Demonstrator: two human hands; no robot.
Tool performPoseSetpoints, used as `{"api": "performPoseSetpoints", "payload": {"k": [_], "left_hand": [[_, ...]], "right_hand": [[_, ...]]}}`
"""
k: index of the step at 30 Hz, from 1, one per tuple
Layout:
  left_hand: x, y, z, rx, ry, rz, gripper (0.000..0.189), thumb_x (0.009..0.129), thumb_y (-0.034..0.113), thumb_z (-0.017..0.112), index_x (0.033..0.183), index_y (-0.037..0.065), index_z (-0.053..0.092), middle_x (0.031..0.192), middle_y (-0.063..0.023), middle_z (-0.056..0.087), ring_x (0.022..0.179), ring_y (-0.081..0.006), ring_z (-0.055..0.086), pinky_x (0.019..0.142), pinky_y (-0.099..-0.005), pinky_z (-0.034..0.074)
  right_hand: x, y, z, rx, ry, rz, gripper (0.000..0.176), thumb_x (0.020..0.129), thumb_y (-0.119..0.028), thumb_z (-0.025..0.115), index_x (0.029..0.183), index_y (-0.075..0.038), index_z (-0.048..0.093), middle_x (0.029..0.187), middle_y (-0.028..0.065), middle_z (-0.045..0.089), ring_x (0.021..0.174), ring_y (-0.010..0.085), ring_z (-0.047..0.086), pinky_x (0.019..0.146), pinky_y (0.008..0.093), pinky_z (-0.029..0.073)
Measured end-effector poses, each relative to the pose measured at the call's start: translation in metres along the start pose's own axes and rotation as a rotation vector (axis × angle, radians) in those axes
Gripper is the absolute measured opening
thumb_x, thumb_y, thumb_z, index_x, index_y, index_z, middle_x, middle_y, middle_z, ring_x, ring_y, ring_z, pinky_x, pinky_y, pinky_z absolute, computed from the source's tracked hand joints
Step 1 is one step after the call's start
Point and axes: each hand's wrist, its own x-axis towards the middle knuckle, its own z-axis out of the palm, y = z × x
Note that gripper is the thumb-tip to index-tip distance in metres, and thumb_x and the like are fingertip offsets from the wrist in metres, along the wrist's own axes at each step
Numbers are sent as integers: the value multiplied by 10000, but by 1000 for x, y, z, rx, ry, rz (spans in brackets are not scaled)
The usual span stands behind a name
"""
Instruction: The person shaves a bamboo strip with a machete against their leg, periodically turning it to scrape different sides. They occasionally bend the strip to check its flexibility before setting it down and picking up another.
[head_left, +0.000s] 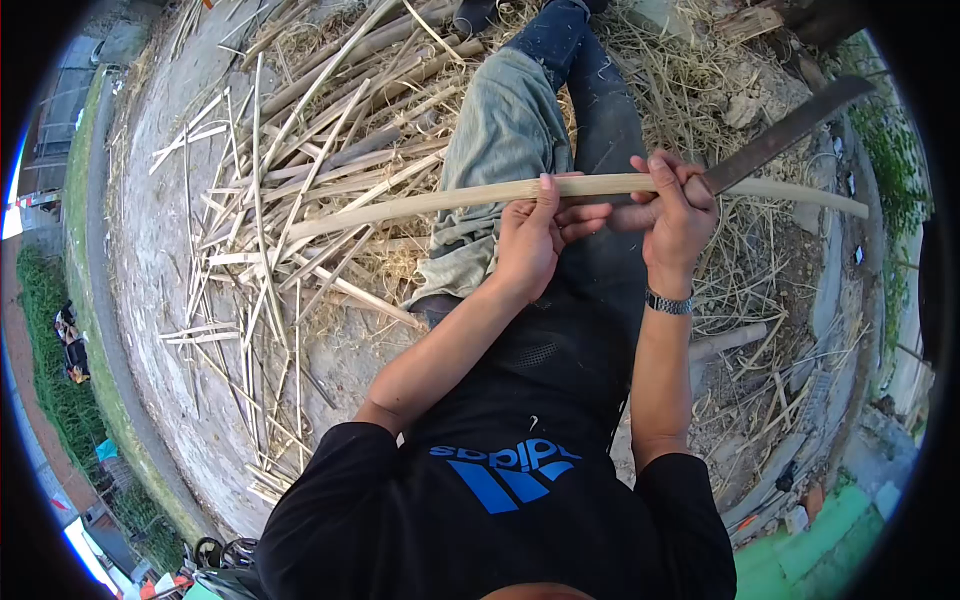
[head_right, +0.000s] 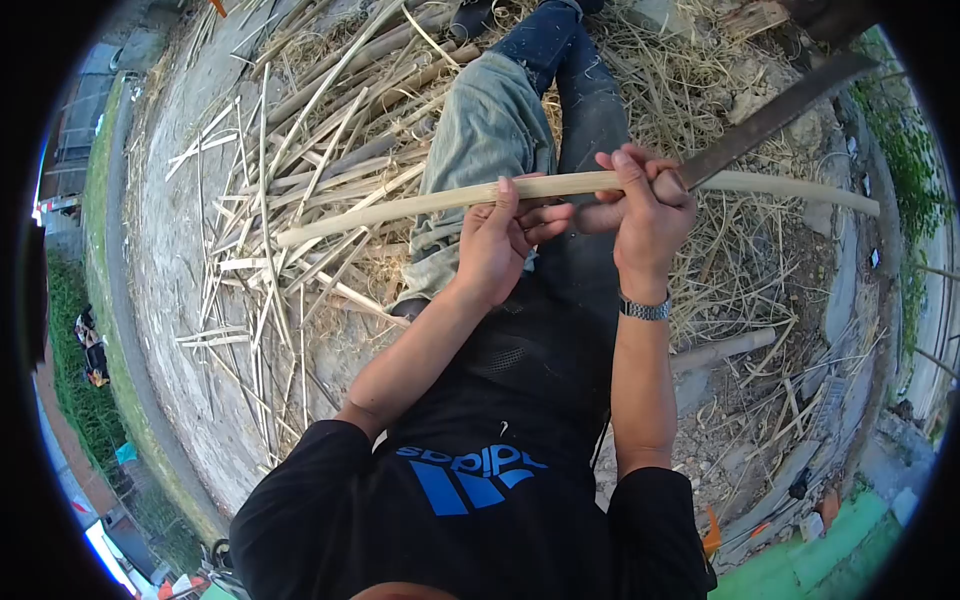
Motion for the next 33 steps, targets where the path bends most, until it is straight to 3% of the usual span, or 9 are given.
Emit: {"api": "performPoseSetpoints", "payload": {"k": [3, 5, 8, 10, 13, 15, 19, 29, 33], "left_hand": [[-17, 24, -3, -11, -112, -188, 598, 1130, 451, 349, 1242, -86, 586, 1099, -216, 736, 947, -277, 760, 799, -356, 626], [-41, 54, -10, 660, -125, -176, 542, 1137, 393, 375, 1188, -81, 634, 985, -183, 761, 886, -245, 759, 755, -308, 591], [-46, 93, -54, 1378, 276, 1052, 253, 1041, 207, 624, 1155, -12, 680, 937, -116, 755, 817, -187, 695, 711, -289, 530], [-31, 147, -83, 1618, 445, 1473, 319, 951, 171, 704, 1229, 15, 692, 1305, -152, 658, 1212, -247, 586, 1004, -412, 479], [-35, 201, -113, 2055, 491, 1134, 354, 933, 203, 760, 1263, 80, 722, 1271, -114, 687, 1209, -222, 606, 1030, -400, 477], [-34, 209, -124, 1603, 369, 570, 254, 932, 216, 776, 1129, 56, 774, 1054, -86, 753, 1006, -187, 685, 919, -365, 531], [-40, 207, -116, 1720, 299, 428, 194, 987, 209, 719, 963, 20, 757, 853, -62, 741, 780, -154, 664, 756, -307, 513], [-31, 223, -152, 1621, 645, 636, 205, 1014, 199, 670, 923, 29, 738, 787, -84, 739, 691, -163, 639, 662, -326, 485], [-36, 276, -228, 1764, 1240, 739, 252, 1015, 259, 636, 971, 46, 764, 849, -145, 763, 744, -269, 715, 687, -429, 524]], "right_hand": [[2, 6, -22, -16, 85, -35, 246, 873, 55, 765, 904, -47, 543, 972, 125, 703, 833, 265, 765, 537, 271, 588], [5, 4, -36, -15, 102, -38, 257, 859, 68, 767, 908, -47, 543, 966, 123, 699, 808, 251, 760, 538, 281, 580], [5, -7, -48, -18, 131, -54, 246, 859, 70, 761, 926, -47, 555, 943, 107, 687, 815, 248, 750, 562, 286, 566], [7, -12, -58, -39, 123, -49, 243, 861, 65, 761, 929, -48, 558, 947, 105, 687, 821, 249, 750, 562, 284, 562], [10, -18, -63, -55, 96, -62, 233, 866, 51, 762, 935, -52, 564, 950, 101, 687, 832, 254, 752, 559, 277, 554], [10, -20, -64, -60, 113, -61, 238, 866, 44, 765, 930, -57, 560, 944, 99, 686, 841, 258, 754, 556, 274, 551], [14, -19, -74, -101, 99, -96, 251, 862, 45, 768, 921, -66, 551, 943, 101, 688, 850, 255, 756, 558, 274, 554], [16, -18, -70, -109, 13, -90, 269, 862, 85, 747, 898, -72, 531, 923, 112, 701, 833, 240, 755, 548, 261, 547], [30, -24, -105, -216, 78, -137, 265, 862, 81, 750, 904, -68, 536, 935, 116, 703, 832, 248, 755, 550, 259, 539]]}}
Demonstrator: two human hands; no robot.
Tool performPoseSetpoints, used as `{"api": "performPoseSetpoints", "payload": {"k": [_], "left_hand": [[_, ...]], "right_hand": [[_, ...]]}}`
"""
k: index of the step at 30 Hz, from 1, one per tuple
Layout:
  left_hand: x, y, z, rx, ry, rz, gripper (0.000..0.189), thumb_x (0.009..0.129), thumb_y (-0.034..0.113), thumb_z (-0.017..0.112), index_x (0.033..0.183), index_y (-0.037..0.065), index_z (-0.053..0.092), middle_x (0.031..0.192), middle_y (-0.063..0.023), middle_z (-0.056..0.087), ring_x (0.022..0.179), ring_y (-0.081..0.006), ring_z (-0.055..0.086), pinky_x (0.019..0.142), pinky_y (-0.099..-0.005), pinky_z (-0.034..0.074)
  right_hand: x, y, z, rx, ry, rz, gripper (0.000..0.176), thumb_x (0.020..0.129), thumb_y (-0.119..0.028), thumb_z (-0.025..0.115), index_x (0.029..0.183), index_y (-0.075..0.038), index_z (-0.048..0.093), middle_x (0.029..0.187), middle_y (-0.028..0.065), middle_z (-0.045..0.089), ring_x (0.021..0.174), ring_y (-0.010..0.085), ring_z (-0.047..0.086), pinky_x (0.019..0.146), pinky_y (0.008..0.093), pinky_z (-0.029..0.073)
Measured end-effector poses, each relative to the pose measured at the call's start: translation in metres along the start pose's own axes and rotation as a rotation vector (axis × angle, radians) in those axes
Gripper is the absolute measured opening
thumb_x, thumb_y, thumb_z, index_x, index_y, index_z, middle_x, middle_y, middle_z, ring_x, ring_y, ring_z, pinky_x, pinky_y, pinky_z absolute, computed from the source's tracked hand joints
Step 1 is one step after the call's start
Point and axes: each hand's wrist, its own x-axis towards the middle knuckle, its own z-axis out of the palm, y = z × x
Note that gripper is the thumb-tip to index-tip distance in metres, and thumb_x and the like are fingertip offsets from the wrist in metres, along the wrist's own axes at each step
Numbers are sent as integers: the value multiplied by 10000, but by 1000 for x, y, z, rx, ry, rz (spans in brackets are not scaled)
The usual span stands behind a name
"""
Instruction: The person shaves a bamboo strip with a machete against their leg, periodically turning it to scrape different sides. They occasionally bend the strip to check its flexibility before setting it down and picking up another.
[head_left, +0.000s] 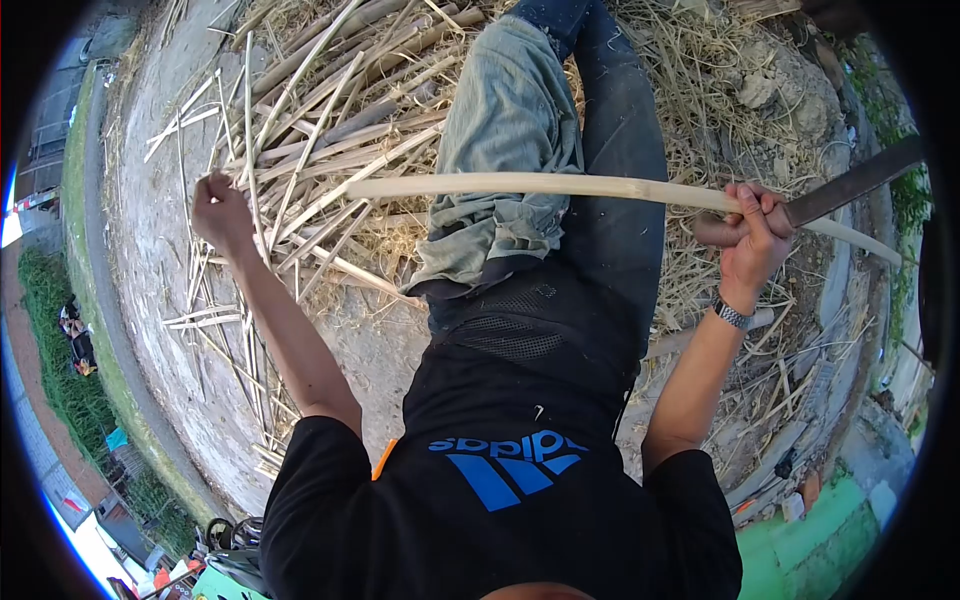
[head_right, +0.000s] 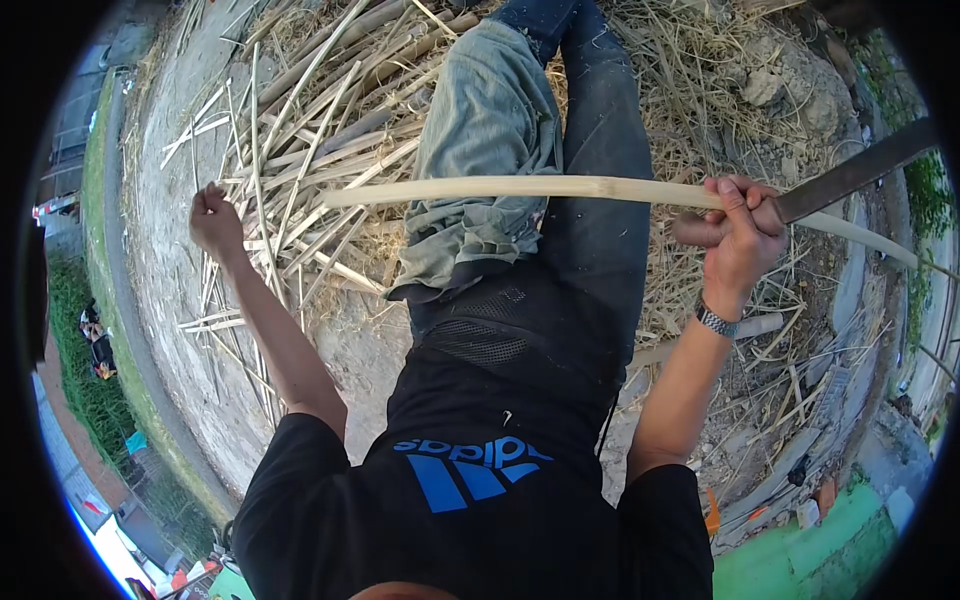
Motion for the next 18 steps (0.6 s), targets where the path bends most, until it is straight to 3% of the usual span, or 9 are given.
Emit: {"api": "performPoseSetpoints", "payload": {"k": [1, 2, 4, 5, 7, 10, 13, 16, 18], "left_hand": [[10, -20, -4, 138, -35, -70, 233, 983, 263, 675, 968, 48, 762, 861, -154, 761, 779, -297, 723, 711, -454, 534], [19, -51, -8, 274, -94, 38, 210, 977, 246, 683, 1016, 63, 778, 895, -143, 768, 855, -303, 736, 748, -465, 556], [5, -51, -15, 406, 147, 317, 228, 1000, 261, 676, 1092, 85, 788, 969, -120, 776, 923, -288, 740, 814, -442, 583], [-2, -51, -18, 408, 132, 320, 228, 1000, 261, 676, 1092, 85, 788, 969, -120, 776, 923, -288, 740, 814, -442, 583], [-22, 9, -34, -150, -158, 186, 280, 1044, 301, 631, 1180, 104, 774, 1053, -106, 777, 984, -262, 740, 900, -398, 586], [-60, 76, -41, -537, -431, 193, 329, 1110, 300, 507, 1199, 93, 747, 1130, -92, 771, 1041, -201, 726, 919, -371, 571], [-86, 144, -63, -564, -748, 487, 318, 1030, 309, 635, 1197, 59, 737, 1141, -127, 757, 1057, -230, 728, 911, -408, 584], [-96, 166, -61, -480, -1054, 845, 270, 974, 223, 703, 1138, 10, 727, 888, -130, 739, 813, -242, 710, 681, -361, 533], [-100, 174, -63, -402, -1164, 769, 230, 984, 207, 686, 1082, 2, 717, 800, -119, 712, 720, -239, 679, 644, -367, 509]], "right_hand": [[6, 0, -10, 4, 1, -3, 265, 862, 81, 750, 904, -68, 536, 935, 116, 703, 832, 248, 755, 550, 259, 539], [12, -1, -21, -1, 2, -13, 263, 863, 73, 754, 907, -70, 539, 942, 116, 703, 837, 248, 755, 559, 258, 534], [9, -6, -36, -28, 15, -16, 258, 867, 58, 762, 913, -74, 545, 958, 116, 704, 848, 248, 755, 578, 256, 526], [9, -5, -41, -37, 15, -31, 267, 863, 53, 767, 913, -80, 541, 953, 112, 703, 858, 251, 754, 587, 260, 524], [11, -1, -39, -19, 11, -34, 272, 860, 54, 769, 914, -81, 539, 951, 111, 702, 858, 250, 753, 584, 261, 519], [5, 1, -26, 25, -7, 2, 279, 853, 56, 771, 915, -82, 536, 946, 110, 701, 856, 248, 752, 577, 262, 509], [-3, -3, -4, 74, -20, 35, 280, 851, 57, 770, 913, -82, 536, 939, 110, 700, 850, 243, 751, 566, 263, 501], [-9, -7, 12, 77, -38, 34, 265, 853, 61, 763, 901, -78, 542, 923, 107, 700, 825, 233, 749, 542, 263, 496], [-9, -4, 14, 90, -74, 13, 255, 853, 62, 761, 890, -77, 551, 911, 104, 700, 804, 225, 747, 530, 257, 496]]}}
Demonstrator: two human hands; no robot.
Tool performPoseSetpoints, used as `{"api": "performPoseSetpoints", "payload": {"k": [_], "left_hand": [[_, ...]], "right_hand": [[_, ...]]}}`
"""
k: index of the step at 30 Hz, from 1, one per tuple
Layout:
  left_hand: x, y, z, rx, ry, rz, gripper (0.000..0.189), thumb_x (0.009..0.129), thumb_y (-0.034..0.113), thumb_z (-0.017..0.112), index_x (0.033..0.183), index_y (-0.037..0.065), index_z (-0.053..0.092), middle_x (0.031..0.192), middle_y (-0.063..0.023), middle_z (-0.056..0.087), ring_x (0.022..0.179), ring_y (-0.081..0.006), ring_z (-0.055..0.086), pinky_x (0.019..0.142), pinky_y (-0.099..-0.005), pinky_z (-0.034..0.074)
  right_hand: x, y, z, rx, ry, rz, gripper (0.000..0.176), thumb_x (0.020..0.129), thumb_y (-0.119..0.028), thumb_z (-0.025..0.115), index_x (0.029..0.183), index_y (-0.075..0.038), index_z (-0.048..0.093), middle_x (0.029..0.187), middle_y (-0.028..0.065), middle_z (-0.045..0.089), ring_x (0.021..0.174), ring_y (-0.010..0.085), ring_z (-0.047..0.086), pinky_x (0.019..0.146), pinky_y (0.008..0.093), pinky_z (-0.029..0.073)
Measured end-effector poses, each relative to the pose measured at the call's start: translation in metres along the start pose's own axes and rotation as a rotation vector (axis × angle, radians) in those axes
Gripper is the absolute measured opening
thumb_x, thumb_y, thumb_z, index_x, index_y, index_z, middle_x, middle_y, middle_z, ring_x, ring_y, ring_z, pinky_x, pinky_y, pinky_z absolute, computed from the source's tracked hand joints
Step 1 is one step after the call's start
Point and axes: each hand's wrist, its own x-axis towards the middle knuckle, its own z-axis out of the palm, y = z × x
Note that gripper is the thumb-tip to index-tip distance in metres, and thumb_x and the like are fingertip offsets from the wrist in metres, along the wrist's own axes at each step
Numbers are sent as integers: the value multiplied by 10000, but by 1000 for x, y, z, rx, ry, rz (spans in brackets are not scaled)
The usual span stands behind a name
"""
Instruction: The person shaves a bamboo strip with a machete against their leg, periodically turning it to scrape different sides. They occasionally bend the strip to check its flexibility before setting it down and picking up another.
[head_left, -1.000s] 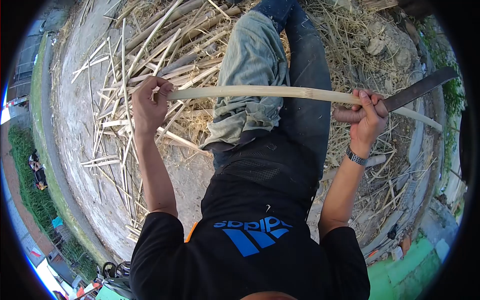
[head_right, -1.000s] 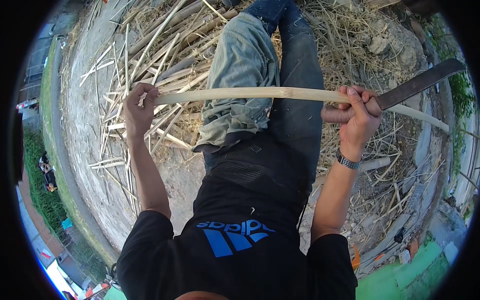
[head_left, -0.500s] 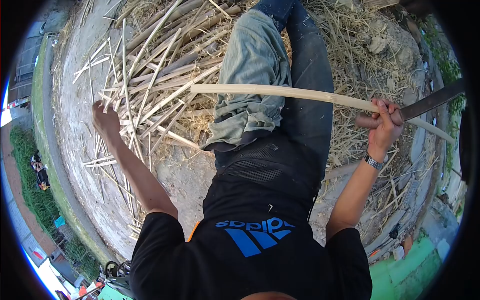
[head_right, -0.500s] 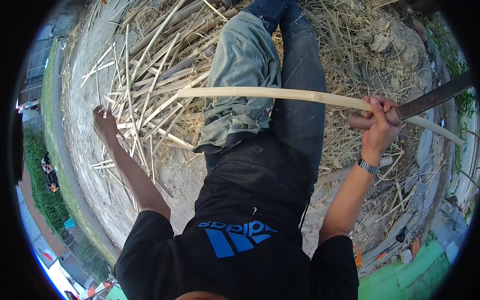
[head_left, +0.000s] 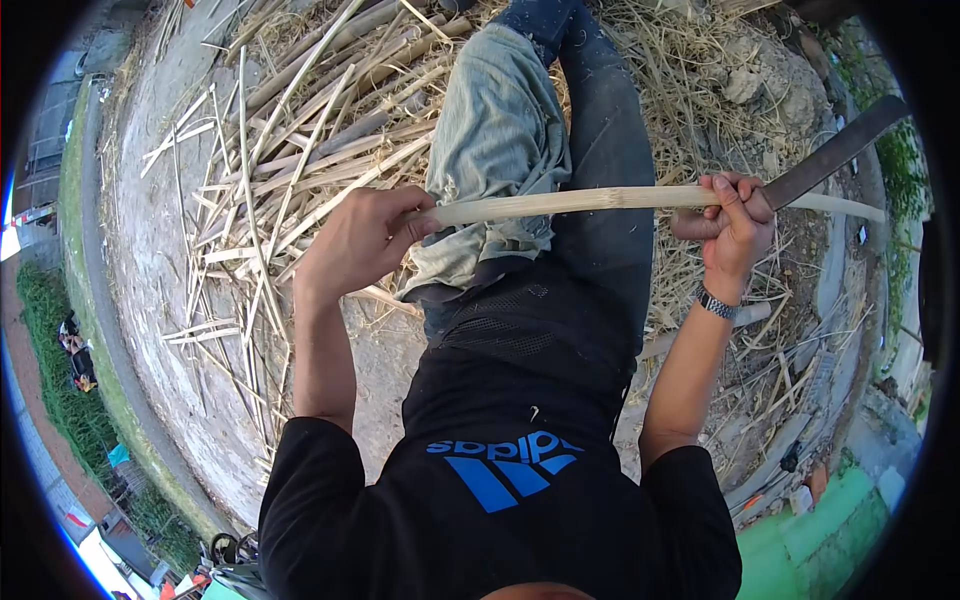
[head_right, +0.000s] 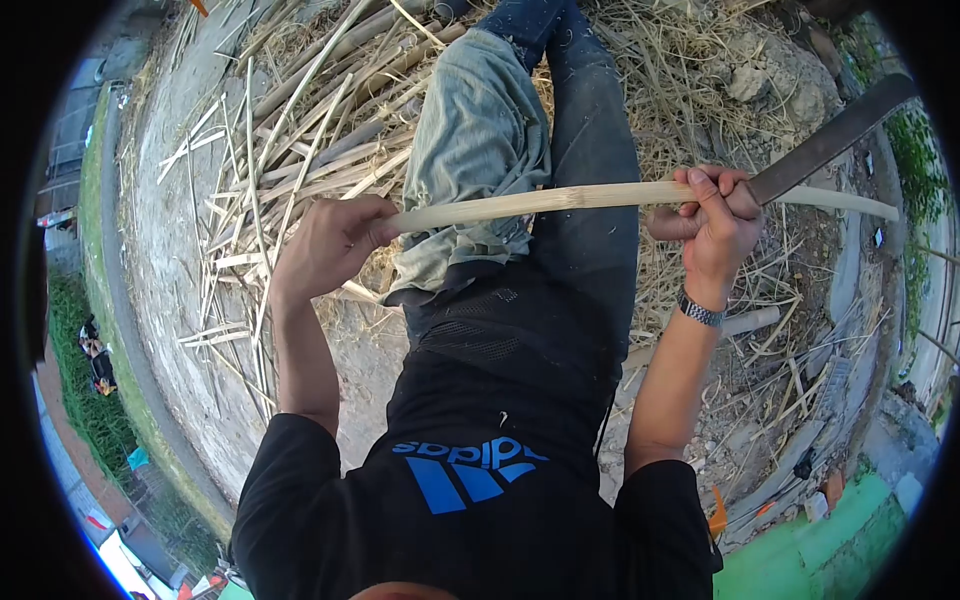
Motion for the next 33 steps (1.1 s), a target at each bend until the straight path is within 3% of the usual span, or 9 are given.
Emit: {"api": "performPoseSetpoints", "payload": {"k": [5, 12, 16, 19, 23, 26, 28, 29, 33], "left_hand": [[4, -4, 6, -175, -164, -135, 202, 1031, 135, 576, 906, -4, 653, 663, -102, 665, 578, -202, 611, 578, -352, 457], [2, -10, 14, -299, -177, -130, 253, 1059, 229, 577, 972, 2, 647, 695, -131, 669, 601, -263, 624, 597, -382, 464], [4, -12, 34, -163, -337, 21, 231, 1050, 213, 577, 984, 2, 647, 770, -68, 709, 660, -172, 647, 609, -331, 485], [2, 1, 51, -481, -411, -70, 242, 1060, 259, 580, 1040, 22, 627, 742, -49, 690, 658, -166, 652, 604, -331, 487], [-4, 6, 65, -471, -389, -157, 289, 1030, 309, 634, 1067, 24, 614, 736, -113, 678, 675, -252, 667, 639, -403, 502], [-6, 13, 79, -418, -281, -62, 320, 1056, 318, 597, 1059, -1, 621, 755, -67, 690, 700, -141, 670, 636, -323, 509], [-5, 21, 98, -602, -51, -46, 357, 1039, 347, 626, 1053, -10, 616, 745, -130, 666, 694, -246, 668, 657, -393, 506], [-2, 26, 105, -603, 19, -6, 359, 1060, 339, 593, 1004, -15, 618, 707, -103, 648, 655, -213, 639, 632, -363, 491], [10, 43, 92, -689, -186, -117, 406, 1119, 334, 467, 923, 12, 618, 625, -32, 600, 583, -126, 548, 570, -301, 433]], "right_hand": [[1, -8, 5, 5, -38, -3, 244, 860, 62, 753, 882, -79, 554, 898, 106, 704, 793, 216, 745, 531, 241, 501], [13, -8, 5, 4, -110, -10, 248, 871, 68, 739, 887, -74, 536, 917, 104, 699, 831, 217, 752, 546, 236, 506], [12, -16, 16, -6, -206, 13, 258, 876, 65, 742, 868, -75, 525, 937, 113, 694, 827, 222, 756, 557, 235, 519], [8, -22, 25, -72, -297, 0, 262, 887, 62, 739, 847, -74, 518, 939, 118, 689, 835, 233, 763, 548, 238, 525], [3, -27, 33, -113, -407, -5, 267, 894, 65, 736, 830, -67, 512, 960, 133, 695, 862, 243, 769, 556, 244, 552], [-8, -28, 51, -125, -474, -2, 268, 897, 71, 730, 822, -57, 506, 999, 156, 704, 891, 239, 771, 574, 246, 579], [-18, -26, 65, -84, -521, 48, 273, 891, 79, 733, 819, -52, 504, 1046, 181, 710, 898, 235, 771, 592, 249, 598], [-22, -19, 69, -53, -575, 29, 269, 891, 71, 738, 826, -50, 506, 1068, 187, 711, 892, 228, 771, 590, 249, 597], [-42, -28, 92, -96, -660, 91, 265, 902, -50, 796, 854, -22, 536, 1032, 141, 729, 884, 180, 763, 610, 267, 593]]}}
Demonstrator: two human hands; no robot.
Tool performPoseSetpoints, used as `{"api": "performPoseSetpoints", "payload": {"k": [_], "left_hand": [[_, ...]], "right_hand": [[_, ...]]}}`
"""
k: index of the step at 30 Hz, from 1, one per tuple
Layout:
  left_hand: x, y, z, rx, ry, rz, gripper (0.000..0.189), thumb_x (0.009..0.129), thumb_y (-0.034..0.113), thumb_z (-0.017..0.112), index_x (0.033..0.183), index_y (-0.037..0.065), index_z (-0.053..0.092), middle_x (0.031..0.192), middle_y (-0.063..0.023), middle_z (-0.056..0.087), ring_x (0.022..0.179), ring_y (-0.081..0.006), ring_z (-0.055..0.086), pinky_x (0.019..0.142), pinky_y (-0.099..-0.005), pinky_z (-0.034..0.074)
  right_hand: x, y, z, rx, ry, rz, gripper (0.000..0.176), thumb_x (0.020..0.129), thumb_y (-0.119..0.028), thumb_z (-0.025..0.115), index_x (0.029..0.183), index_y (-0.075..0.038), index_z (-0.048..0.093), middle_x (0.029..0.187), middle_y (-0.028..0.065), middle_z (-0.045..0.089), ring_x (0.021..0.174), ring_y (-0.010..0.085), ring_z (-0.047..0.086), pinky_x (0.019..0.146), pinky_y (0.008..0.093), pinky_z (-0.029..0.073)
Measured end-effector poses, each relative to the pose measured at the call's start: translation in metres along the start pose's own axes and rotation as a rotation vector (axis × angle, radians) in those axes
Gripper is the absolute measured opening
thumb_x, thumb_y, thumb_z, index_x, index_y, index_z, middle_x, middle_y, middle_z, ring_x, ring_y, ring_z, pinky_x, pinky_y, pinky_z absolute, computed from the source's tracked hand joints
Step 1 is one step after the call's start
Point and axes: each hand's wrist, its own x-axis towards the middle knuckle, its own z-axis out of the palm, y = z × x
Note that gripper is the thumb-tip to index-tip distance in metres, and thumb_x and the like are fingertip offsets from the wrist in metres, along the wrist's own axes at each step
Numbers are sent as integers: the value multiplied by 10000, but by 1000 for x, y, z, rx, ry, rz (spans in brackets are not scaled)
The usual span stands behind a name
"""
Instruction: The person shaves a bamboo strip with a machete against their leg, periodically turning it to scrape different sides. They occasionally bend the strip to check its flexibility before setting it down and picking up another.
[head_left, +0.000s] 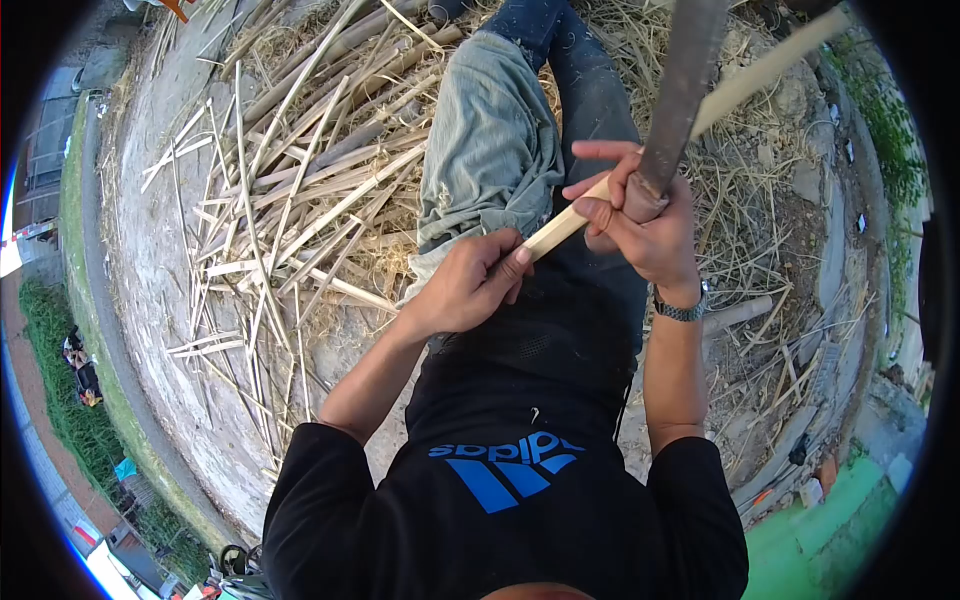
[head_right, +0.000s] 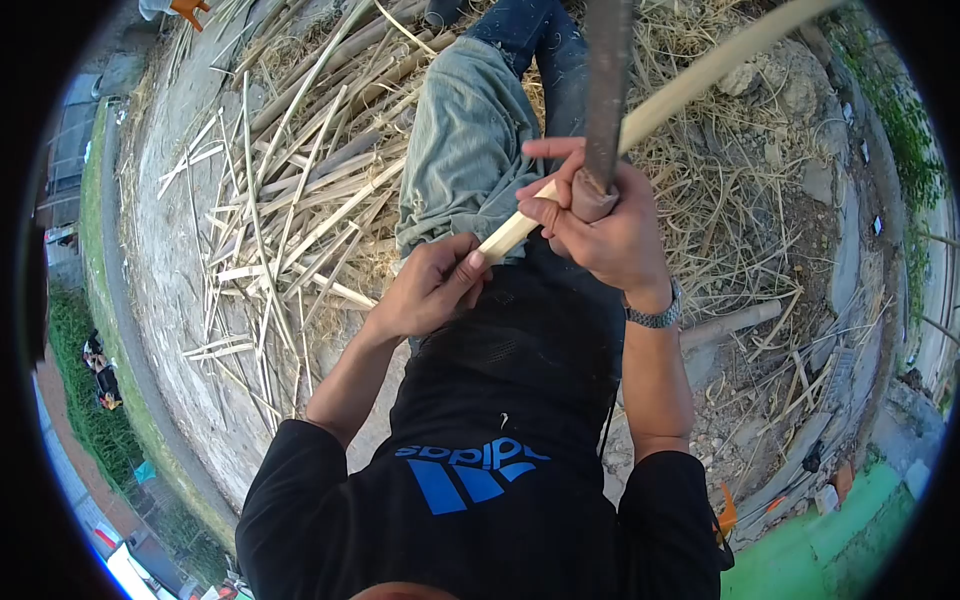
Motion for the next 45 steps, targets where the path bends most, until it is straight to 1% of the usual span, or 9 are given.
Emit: {"api": "performPoseSetpoints", "payload": {"k": [8, 14, 19, 23, 25, 26, 34, 39, 45], "left_hand": [[0, 2, 1, -346, 236, -124, 451, 1134, 359, 427, 934, 13, 636, 639, -1, 573, 556, -42, 490, 516, -208, 373], [4, -14, 27, -181, 449, 28, 330, 1126, 226, 448, 953, 5, 622, 780, -58, 599, 719, -92, 538, 659, -281, 436], [-1, -17, 31, 147, 582, 48, 283, 1105, 162, 449, 947, -30, 583, 850, -192, 630, 793, -324, 613, 785, -422, 482], [3, -25, 29, 261, 709, 257, 309, 1114, 193, 438, 940, -23, 574, 786, -174, 617, 727, -306, 608, 730, -420, 488], [-9, -15, 34, -81, 510, -148, 346, 1123, 228, 421, 926, -14, 572, 710, -151, 599, 649, -289, 603, 658, -408, 485], [-14, -32, 44, -134, 475, -79, 406, 1139, 346, 407, 928, 35, 562, 689, 10, 506, 579, -58, 457, 524, -249, 391], [-7, -5, 15, 167, 556, 88, 381, 1127, 253, 429, 871, -6, 540, 622, -90, 557, 545, -202, 554, 544, -371, 445], [-68, -21, 31, -58, 427, -145, 376, 1130, 275, 409, 878, 30, 543, 626, 24, 479, 539, -45, 441, 483, -240, 368], [-147, -74, -9, 290, 425, -231, 331, 1076, 215, 478, 853, 4, 603, 591, -128, 555, 529, -271, 586, 552, -400, 457]], "right_hand": [[-38, -10, 10, -695, -85, 113, 516, 811, -464, 870, 808, -24, 601, 523, 90, 548, 510, 351, 613, 517, 406, 474], [-61, 22, 28, -824, -277, 183, 692, 895, -711, 647, 727, -41, 599, 544, 94, 611, 535, 348, 663, 509, 439, 514], [-48, 27, 24, -906, -309, 83, 676, 898, -705, 645, 711, -57, 600, 566, 79, 644, 541, 346, 673, 507, 452, 530], [-21, 27, 18, -1088, -229, -121, 661, 912, -686, 645, 717, -55, 616, 572, 85, 649, 558, 343, 687, 493, 439, 521], [17, 16, 0, -995, 46, 28, 677, 918, -709, 618, 739, -57, 642, 578, 101, 651, 565, 357, 689, 497, 439, 520], [35, 14, -14, -997, 39, 27, 677, 918, -709, 618, 739, -57, 642, 578, 101, 651, 565, 357, 689, 497, 439, 520], [-12, 17, 15, -967, -338, -52, 724, 921, -748, 572, 860, -37, 693, 565, 138, 639, 585, 363, 702, 532, 463, 538], [106, 13, -124, -1054, 244, 91, 793, 960, -750, 525, 593, -49, 578, 494, 36, 505, 441, 187, 528, 463, 313, 409], [148, 40, -261, -453, 781, 330, 651, 969, -686, 558, 685, -101, 532, 575, -8, 498, 464, 112, 476, 459, 311, 411]]}}
